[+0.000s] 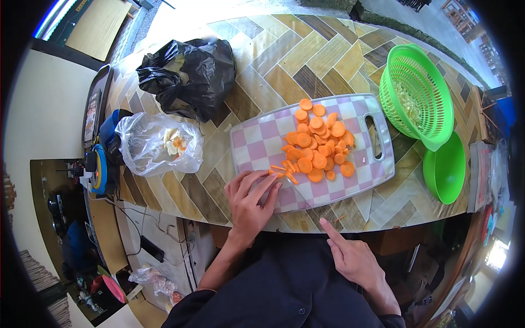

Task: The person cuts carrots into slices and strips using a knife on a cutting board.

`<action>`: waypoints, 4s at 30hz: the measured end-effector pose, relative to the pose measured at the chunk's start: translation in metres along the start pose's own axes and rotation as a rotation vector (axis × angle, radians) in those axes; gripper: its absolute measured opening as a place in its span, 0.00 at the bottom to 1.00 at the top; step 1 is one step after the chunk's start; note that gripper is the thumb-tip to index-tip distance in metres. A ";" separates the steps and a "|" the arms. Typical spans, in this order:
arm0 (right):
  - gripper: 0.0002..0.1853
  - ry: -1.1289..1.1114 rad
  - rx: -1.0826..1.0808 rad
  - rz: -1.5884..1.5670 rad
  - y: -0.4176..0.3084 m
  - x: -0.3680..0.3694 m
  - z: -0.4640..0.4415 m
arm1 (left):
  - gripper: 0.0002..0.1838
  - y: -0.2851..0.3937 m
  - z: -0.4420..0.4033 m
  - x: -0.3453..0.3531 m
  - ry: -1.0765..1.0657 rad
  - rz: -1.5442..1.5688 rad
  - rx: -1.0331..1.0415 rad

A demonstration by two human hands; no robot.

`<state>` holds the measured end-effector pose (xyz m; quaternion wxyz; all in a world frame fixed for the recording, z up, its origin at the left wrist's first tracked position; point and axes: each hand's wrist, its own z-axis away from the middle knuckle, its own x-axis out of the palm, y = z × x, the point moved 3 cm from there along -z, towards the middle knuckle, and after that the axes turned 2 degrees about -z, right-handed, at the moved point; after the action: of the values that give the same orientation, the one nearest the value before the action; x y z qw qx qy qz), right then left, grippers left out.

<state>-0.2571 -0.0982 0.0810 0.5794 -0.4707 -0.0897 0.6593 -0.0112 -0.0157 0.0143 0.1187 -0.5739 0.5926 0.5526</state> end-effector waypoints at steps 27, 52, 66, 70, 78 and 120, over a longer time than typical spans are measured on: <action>0.33 0.057 -0.077 -0.047 0.003 0.005 -0.013 | 0.19 -0.007 0.002 -0.006 -0.006 0.105 0.047; 0.34 -0.021 -0.093 0.029 -0.005 -0.004 -0.015 | 0.12 -0.006 0.009 0.000 0.025 0.042 0.077; 0.38 -0.004 -0.070 0.058 -0.014 -0.001 -0.010 | 0.11 -0.004 0.007 0.000 0.036 0.065 0.056; 0.40 -0.033 -0.040 0.078 -0.017 -0.001 -0.009 | 0.12 -0.007 0.010 0.001 0.025 0.065 0.056; 0.41 -0.080 -0.050 0.069 -0.011 0.004 -0.012 | 0.12 -0.007 0.010 0.002 0.025 0.073 0.070; 0.39 -0.017 -0.105 0.041 -0.007 0.008 -0.036 | 0.15 0.006 0.020 0.007 0.021 -0.013 0.106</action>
<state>-0.2258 -0.1042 0.0618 0.5396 -0.4966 -0.1196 0.6693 -0.0284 -0.0056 0.0047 0.1463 -0.5766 0.6183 0.5135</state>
